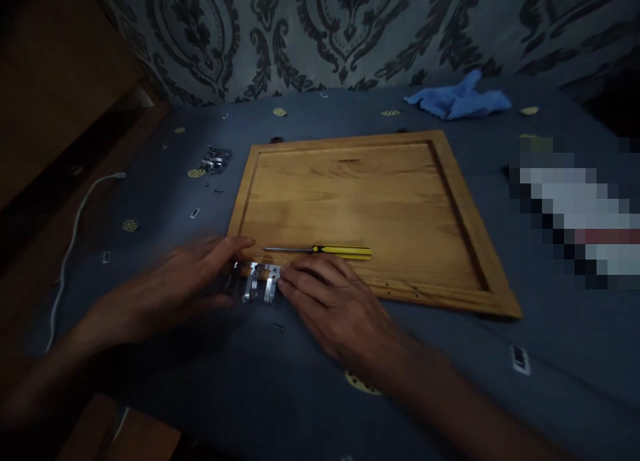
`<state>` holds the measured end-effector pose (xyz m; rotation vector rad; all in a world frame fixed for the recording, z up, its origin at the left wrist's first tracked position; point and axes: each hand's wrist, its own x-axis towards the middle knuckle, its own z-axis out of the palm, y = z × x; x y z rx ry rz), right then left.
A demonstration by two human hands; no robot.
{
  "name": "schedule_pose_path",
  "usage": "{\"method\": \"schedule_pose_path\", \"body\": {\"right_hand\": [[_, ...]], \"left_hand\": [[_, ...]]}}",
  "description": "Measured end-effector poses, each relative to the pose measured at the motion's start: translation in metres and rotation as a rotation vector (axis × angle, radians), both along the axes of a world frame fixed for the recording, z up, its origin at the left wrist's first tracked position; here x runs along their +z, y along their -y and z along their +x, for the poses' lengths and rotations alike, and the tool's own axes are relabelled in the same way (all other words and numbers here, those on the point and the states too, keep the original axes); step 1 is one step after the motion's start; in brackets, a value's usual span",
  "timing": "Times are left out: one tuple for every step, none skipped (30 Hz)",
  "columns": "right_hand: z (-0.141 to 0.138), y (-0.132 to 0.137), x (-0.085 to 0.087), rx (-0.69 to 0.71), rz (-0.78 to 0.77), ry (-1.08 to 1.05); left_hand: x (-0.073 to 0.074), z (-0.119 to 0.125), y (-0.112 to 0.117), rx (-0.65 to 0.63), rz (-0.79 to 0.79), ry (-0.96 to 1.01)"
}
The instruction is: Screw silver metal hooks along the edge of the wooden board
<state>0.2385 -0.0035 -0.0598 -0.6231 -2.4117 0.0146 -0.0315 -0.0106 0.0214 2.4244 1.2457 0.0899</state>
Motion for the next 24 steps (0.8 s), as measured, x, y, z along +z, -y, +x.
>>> {"method": "schedule_pose_path", "body": {"right_hand": [[0.000,0.000,0.000,-0.001,-0.008,0.004],[0.000,0.000,0.000,-0.001,-0.022,0.010],[0.000,0.000,-0.001,0.003,-0.034,0.011],[0.000,0.000,-0.001,0.008,-0.044,0.010],[0.000,-0.001,-0.001,0.013,-0.045,0.006],[-0.001,-0.001,-0.001,0.016,-0.041,-0.001],[-0.001,-0.001,-0.001,0.015,-0.030,-0.006],[-0.002,-0.001,0.000,0.011,-0.018,-0.010],[-0.002,-0.001,0.000,0.007,-0.009,-0.010],[-0.002,-0.001,0.000,0.002,-0.007,-0.005],[-0.002,-0.001,0.000,0.000,-0.009,0.001],[-0.002,0.000,0.000,0.001,-0.016,0.006],[-0.002,0.000,0.000,0.003,-0.022,0.009],[-0.002,0.000,0.000,0.005,-0.027,0.009],[-0.001,0.000,0.000,0.005,-0.031,0.009],[-0.001,0.000,0.000,0.006,-0.031,0.007],[-0.001,0.000,0.001,0.005,-0.026,0.003],[-0.001,0.000,0.001,0.001,-0.020,0.002],[-0.001,0.000,0.001,-0.001,-0.014,0.003],[-0.001,0.001,0.002,-0.004,-0.012,0.002],[-0.001,0.001,0.002,-0.002,-0.013,0.001],[-0.001,0.001,0.003,0.002,-0.020,0.001],[-0.001,0.001,0.003,0.006,-0.032,0.002],[-0.001,0.001,0.003,0.011,-0.043,0.002]], "left_hand": [[0.000,0.000,0.000,-0.002,-0.002,0.006],[0.000,0.000,0.000,-0.004,-0.002,0.014],[0.000,0.000,-0.001,-0.004,-0.003,0.023],[0.000,0.000,-0.001,0.001,-0.005,0.027],[-0.001,0.000,-0.001,0.007,-0.011,0.025],[-0.001,0.000,-0.001,0.012,-0.017,0.020],[-0.002,0.000,-0.001,0.015,-0.020,0.016],[-0.002,0.000,0.000,0.017,-0.022,0.011],[-0.002,0.000,-0.001,0.020,-0.022,0.009],[-0.002,0.001,-0.001,0.018,-0.019,0.012],[-0.002,0.001,-0.001,0.015,-0.017,0.016],[-0.001,0.001,-0.001,0.013,-0.018,0.017],[0.001,0.001,-0.002,0.005,-0.019,0.015],[0.002,0.001,-0.002,-0.007,-0.019,0.005],[0.004,0.002,-0.002,-0.022,-0.013,-0.009],[0.006,0.002,-0.003,-0.037,0.000,-0.028],[0.007,0.004,-0.002,-0.048,0.021,-0.048],[0.007,0.006,-0.002,-0.058,0.047,-0.062],[0.007,0.008,-0.001,-0.065,0.074,-0.064],[0.005,0.012,0.000,-0.067,0.103,-0.051],[0.003,0.015,0.001,-0.070,0.131,-0.023],[0.000,0.019,0.002,-0.075,0.152,0.012],[-0.004,0.022,0.003,-0.080,0.169,0.050],[-0.007,0.025,0.003,-0.082,0.185,0.084]]}}
